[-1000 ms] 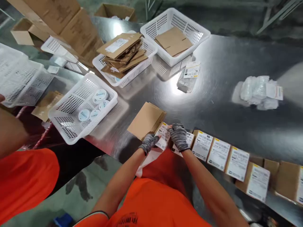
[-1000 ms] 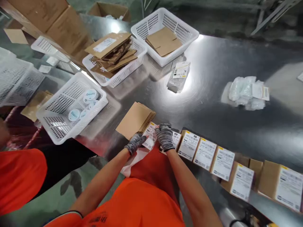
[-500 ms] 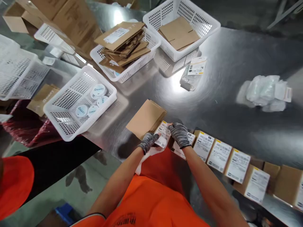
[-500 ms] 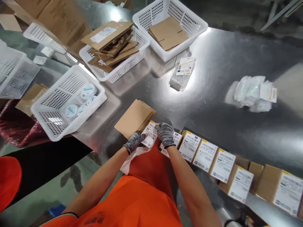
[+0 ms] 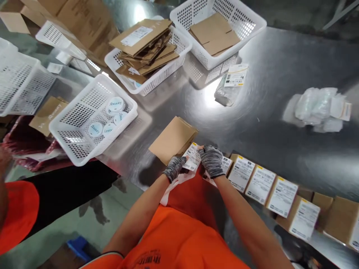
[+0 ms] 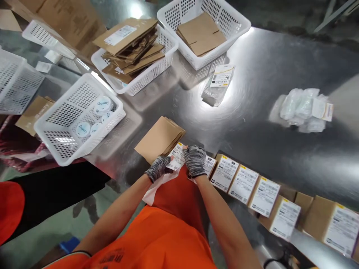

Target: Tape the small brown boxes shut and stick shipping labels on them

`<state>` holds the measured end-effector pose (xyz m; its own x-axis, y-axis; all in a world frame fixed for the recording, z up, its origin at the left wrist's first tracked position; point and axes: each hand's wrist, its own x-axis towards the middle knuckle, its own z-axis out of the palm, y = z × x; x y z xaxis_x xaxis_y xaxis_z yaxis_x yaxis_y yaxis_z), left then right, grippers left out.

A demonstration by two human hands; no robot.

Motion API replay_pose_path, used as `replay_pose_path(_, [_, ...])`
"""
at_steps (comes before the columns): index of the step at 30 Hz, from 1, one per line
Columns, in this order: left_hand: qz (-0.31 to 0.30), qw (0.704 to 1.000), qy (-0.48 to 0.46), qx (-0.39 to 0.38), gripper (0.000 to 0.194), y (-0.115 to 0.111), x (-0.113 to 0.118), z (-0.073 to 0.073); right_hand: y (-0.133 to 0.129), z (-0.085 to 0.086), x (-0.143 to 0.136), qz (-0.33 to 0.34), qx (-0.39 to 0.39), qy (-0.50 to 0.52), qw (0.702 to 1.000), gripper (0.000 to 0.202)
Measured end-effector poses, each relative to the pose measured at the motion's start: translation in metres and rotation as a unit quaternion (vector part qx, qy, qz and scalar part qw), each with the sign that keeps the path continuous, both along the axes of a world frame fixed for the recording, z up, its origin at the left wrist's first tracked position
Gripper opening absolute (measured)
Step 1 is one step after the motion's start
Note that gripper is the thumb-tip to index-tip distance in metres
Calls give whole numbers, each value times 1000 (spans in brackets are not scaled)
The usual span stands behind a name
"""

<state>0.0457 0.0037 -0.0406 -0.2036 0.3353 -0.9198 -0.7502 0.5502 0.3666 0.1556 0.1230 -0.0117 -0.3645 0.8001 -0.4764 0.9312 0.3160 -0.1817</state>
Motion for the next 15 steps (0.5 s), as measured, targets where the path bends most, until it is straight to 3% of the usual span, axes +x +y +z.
replay_pose_path(5, [-4,999,18,-29,6,1,3,6,-4,-6,0,8,15,-6,1000,35])
replay_pose_path(15, [-48,996,42,-66,20,8,3,14,-15,-34,13,42,77,33,996,36])
